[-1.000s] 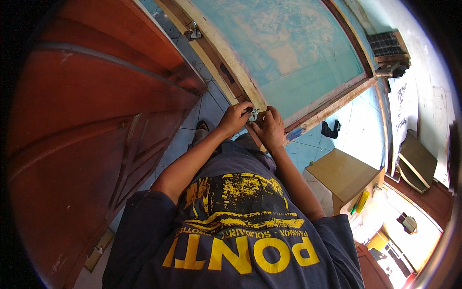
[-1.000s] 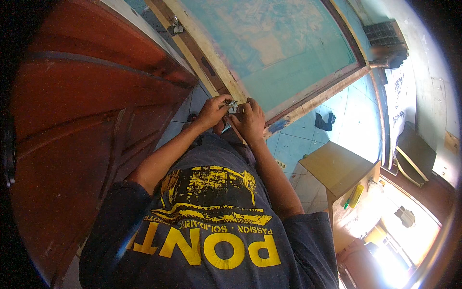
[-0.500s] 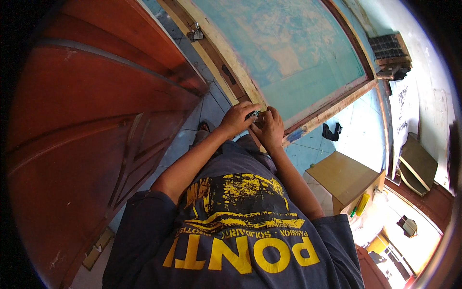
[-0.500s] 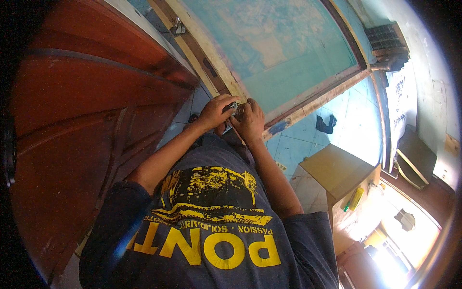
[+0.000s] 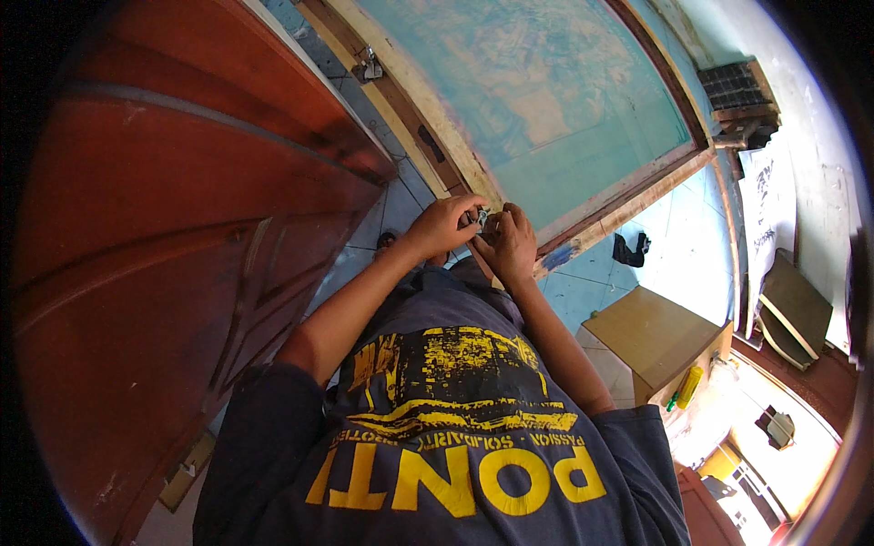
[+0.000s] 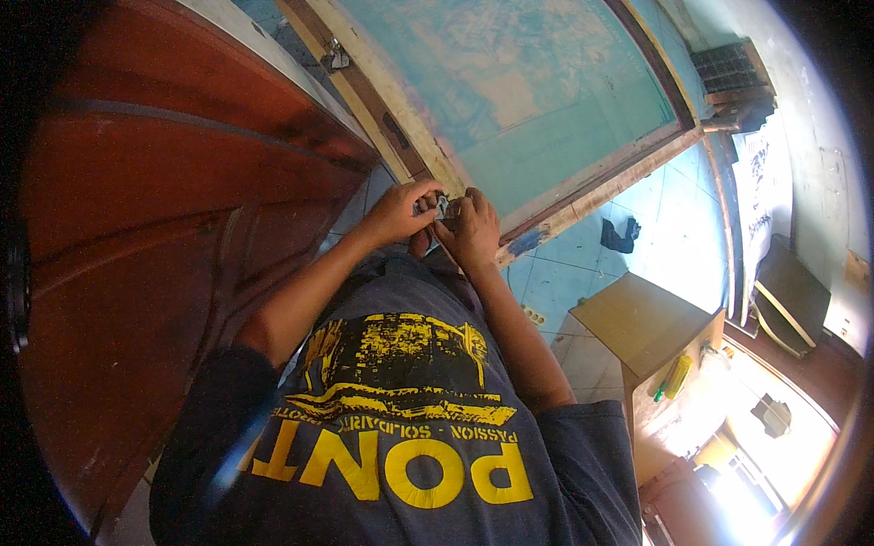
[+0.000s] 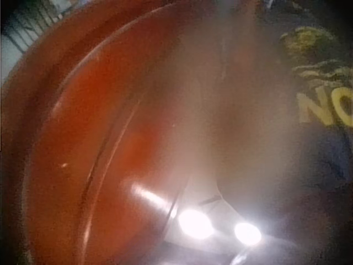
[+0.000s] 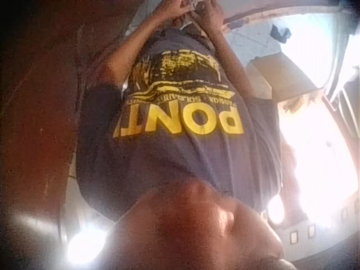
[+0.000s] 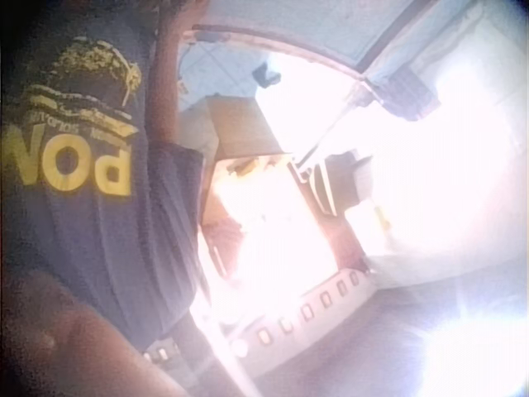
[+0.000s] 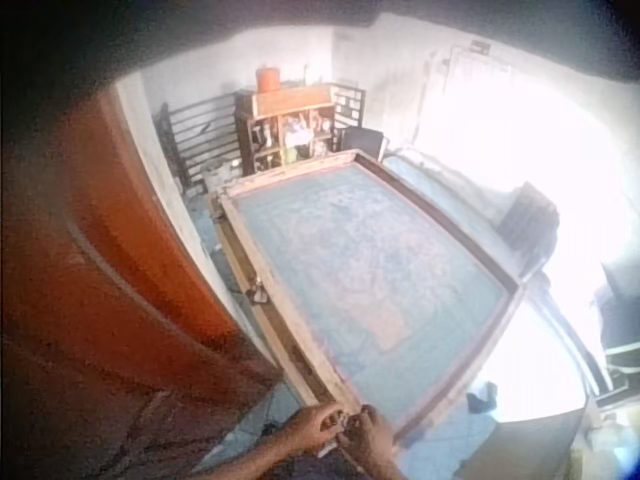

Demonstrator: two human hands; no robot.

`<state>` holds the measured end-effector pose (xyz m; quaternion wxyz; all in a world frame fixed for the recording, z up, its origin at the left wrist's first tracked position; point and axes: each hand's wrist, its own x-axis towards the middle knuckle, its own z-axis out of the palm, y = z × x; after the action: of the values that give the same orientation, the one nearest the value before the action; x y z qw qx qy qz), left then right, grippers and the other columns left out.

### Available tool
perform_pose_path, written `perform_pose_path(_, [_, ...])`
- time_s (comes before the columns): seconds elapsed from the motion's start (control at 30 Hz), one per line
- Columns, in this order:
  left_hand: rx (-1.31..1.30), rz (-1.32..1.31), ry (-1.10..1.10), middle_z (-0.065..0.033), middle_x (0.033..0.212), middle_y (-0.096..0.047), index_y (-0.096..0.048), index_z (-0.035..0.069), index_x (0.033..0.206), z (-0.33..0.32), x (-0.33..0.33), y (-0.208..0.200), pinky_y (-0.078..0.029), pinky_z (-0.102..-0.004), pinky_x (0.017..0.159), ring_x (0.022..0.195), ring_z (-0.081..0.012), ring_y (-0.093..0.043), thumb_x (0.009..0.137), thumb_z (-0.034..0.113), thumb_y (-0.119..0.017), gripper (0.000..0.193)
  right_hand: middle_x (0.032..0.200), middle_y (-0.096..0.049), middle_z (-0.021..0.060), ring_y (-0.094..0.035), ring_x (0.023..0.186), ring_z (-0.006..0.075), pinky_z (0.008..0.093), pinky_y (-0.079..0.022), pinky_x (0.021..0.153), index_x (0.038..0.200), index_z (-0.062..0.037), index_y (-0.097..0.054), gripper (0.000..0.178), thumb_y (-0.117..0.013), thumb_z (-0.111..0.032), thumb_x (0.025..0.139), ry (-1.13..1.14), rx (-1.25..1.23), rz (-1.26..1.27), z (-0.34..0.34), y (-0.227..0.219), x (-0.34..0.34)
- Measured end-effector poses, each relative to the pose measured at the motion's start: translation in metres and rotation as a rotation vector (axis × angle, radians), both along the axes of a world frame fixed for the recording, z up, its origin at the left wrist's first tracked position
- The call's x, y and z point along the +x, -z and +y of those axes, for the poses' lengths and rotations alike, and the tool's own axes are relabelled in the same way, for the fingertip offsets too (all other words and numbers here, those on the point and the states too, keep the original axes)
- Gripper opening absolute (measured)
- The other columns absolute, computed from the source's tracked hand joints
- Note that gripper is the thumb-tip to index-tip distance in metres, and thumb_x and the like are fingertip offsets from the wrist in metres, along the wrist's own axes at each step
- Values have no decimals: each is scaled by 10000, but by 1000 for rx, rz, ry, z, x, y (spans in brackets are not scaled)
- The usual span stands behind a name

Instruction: The person positions a metal latch on a wooden door frame and secures it with screws using a screwdriver. They repeatedly tighten the screws to ensure the latch is firmly attached to the frame.

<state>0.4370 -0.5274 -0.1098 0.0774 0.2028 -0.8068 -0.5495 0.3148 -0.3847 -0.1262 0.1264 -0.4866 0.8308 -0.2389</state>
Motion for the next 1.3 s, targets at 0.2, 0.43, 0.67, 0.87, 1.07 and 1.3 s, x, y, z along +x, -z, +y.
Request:
perform_pose_path(0.2, [224, -16, -109, -133, 940, -641, -566, 62, 1216, 14, 4, -14, -510, -371, 779, 890, -286, -642, 813, 100, -661, 416, 1234, -535, 159, -549, 1083, 364, 455, -458, 882, 989, -73, -583, 414, -777, -258, 674, 3, -57, 35, 0, 1, 0])
perform_pose_path(0.43, [-457, 8, -2, -152, 1040, -597, -605, 48, 1126, 6, -8, 0, -480, -417, 852, 1048, -322, -553, 797, 212, -691, 377, 1204, -554, 164, -566, 1052, 361, 452, -475, 858, 983, -56, -598, 385, -765, -234, 685, -4, -41, 31, -2, -5, 0])
perform_pose_path(0.67, [-190, -411, 119, -140, 763, -601, -619, 42, 964, 8, -2, -18, -484, -425, 687, 786, -312, -607, 783, 281, -714, 315, 1210, -554, 157, -566, 1051, 367, 453, -475, 858, 977, -71, -604, 372, -762, -221, 676, 17, -68, 16, 0, -6, 1])
perform_pose_path(0.87, [-164, -260, -43, -156, 909, -635, -604, 17, 956, 9, 0, -39, -498, -410, 681, 829, -297, -622, 815, 321, -669, 341, 1209, -557, 146, -569, 1054, 362, 445, -477, 863, 976, -75, -606, 388, -773, -236, 665, 34, -75, 3, -1, -4, 2])
perform_pose_path(1.07, [-302, -146, -68, -132, 800, -604, -574, 54, 1161, 14, 7, -1, -471, -440, 633, 745, -326, -601, 805, 292, -693, 445, 1224, -554, 143, -570, 1058, 357, 440, -480, 862, 992, -83, -607, 399, -776, -248, 670, 25, -60, 18, 0, -4, 2])
perform_pose_path(1.3, [-120, -238, -161, -122, 711, -591, -589, 45, 1123, 17, 6, -31, -483, -432, 600, 666, -320, -608, 800, 322, -692, 438, 1236, -553, 145, -569, 1061, 362, 440, -481, 861, 1001, -84, -605, 405, -775, -254, 676, 36, -41, -8, 1, -3, 1])
